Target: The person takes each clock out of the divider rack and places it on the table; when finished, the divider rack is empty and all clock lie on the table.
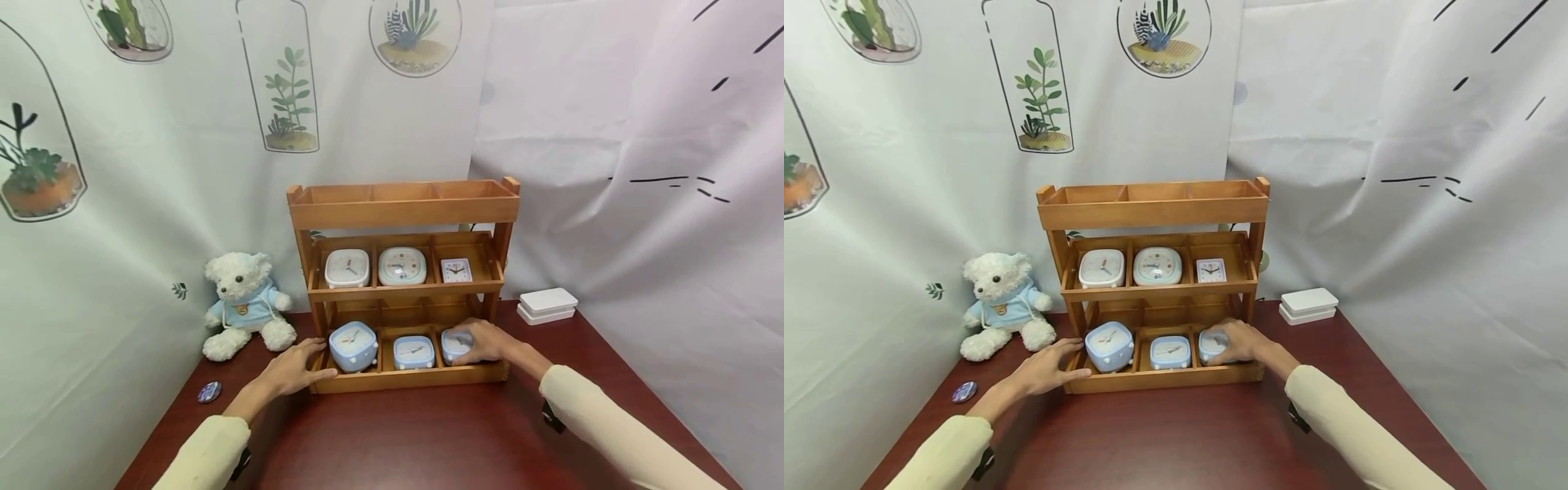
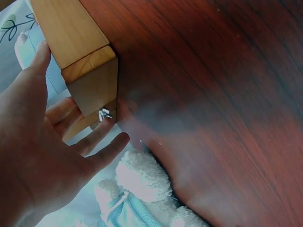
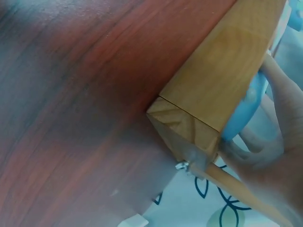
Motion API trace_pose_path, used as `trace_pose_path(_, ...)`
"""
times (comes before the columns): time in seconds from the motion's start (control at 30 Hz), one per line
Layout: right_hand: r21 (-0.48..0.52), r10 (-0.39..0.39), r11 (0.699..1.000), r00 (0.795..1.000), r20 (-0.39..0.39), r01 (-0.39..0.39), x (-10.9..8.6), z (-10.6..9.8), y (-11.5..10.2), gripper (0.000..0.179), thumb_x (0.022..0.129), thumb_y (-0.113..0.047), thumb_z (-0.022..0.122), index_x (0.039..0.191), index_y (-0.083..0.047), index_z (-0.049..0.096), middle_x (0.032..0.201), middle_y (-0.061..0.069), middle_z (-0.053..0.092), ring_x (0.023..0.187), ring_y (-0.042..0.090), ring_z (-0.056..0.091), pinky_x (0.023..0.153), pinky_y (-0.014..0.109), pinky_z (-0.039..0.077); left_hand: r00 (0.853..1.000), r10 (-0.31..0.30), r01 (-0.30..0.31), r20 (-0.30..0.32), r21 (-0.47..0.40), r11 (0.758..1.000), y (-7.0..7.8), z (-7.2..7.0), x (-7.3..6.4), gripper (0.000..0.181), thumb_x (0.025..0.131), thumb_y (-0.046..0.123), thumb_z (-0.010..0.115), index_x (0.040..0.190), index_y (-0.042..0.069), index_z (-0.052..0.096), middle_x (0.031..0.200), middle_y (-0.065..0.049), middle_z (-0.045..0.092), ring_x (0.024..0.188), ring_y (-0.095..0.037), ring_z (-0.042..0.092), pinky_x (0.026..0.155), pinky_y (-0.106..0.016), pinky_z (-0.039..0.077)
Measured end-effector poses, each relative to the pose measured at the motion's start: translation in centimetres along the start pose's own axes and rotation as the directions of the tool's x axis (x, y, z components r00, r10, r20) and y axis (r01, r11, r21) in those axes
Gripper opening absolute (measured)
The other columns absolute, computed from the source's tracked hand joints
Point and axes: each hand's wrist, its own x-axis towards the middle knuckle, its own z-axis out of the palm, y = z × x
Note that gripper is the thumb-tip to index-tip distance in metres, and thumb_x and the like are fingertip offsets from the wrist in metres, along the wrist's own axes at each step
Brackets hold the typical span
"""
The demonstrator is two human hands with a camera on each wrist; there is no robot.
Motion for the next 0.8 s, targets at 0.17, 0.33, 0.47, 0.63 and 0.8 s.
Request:
trace_pose_path(0.17,0.01,0.016,1.0,0.998,-0.054,-0.016,-0.6,-1.4,-0.4,0.065,0.079,-0.046,0.09,0.131,-0.012,0.073,0.131,0.011,0.069,0.111,0.026,0.066,0.09,0.046,0.054,1.0,-0.004,0.004,0.01,0.007,1.0,0.1,0.1,0.3,0.086,0.088,0.068,0.07,0.148,0.008,0.059,0.155,-0.014,0.05,0.138,-0.044,0.05,0.099,-0.067,0.046)
trace_pose_path(0.33,-0.001,0.006,1.0,0.995,-0.098,-0.006,-1.5,-3.2,-1.0,0.065,0.078,-0.047,0.091,0.13,-0.014,0.074,0.13,0.012,0.069,0.11,0.026,0.064,0.089,0.046,0.054,1.0,-0.005,0.005,0.015,0.01,1.0,0.2,0.2,0.4,0.085,0.089,0.068,0.07,0.148,0.008,0.058,0.156,-0.014,0.049,0.138,-0.044,0.05,0.099,-0.067,0.046)
trace_pose_path(0.47,-0.031,0.011,0.999,0.993,-0.117,-0.015,-2.6,-4.5,-1.4,0.067,0.076,-0.051,0.091,0.131,-0.016,0.074,0.13,0.013,0.067,0.113,0.029,0.063,0.089,0.047,0.053,1.0,-0.001,0.001,0.01,0.016,1.0,0.2,0.1,0.4,0.085,0.088,0.068,0.071,0.147,0.008,0.059,0.154,-0.013,0.051,0.137,-0.043,0.051,0.097,-0.068,0.046)
trace_pose_path(0.63,-0.068,0.004,0.998,0.99,-0.144,-0.014,-4.4,-5.9,-1.1,0.069,0.074,-0.053,0.091,0.129,-0.015,0.075,0.127,0.014,0.068,0.113,0.032,0.064,0.088,0.047,0.052,1.0,0.004,-0.004,0.009,0.015,1.0,0.3,-0.2,0.2,0.084,0.088,0.066,0.072,0.145,0.006,0.06,0.153,-0.014,0.052,0.136,-0.043,0.052,0.097,-0.067,0.047)
trace_pose_path(0.8,-0.069,0.016,0.997,0.981,-0.191,-0.03,-6.3,-6.9,0.1,0.068,0.071,-0.05,0.094,0.125,-0.012,0.076,0.126,0.017,0.069,0.114,0.036,0.064,0.091,0.052,0.051,1.0,0.01,-0.011,0.005,0.015,1.0,0.3,-0.5,-0.3,0.082,0.088,0.063,0.075,0.143,0.004,0.061,0.151,-0.014,0.053,0.135,-0.043,0.053,0.097,-0.067,0.047)
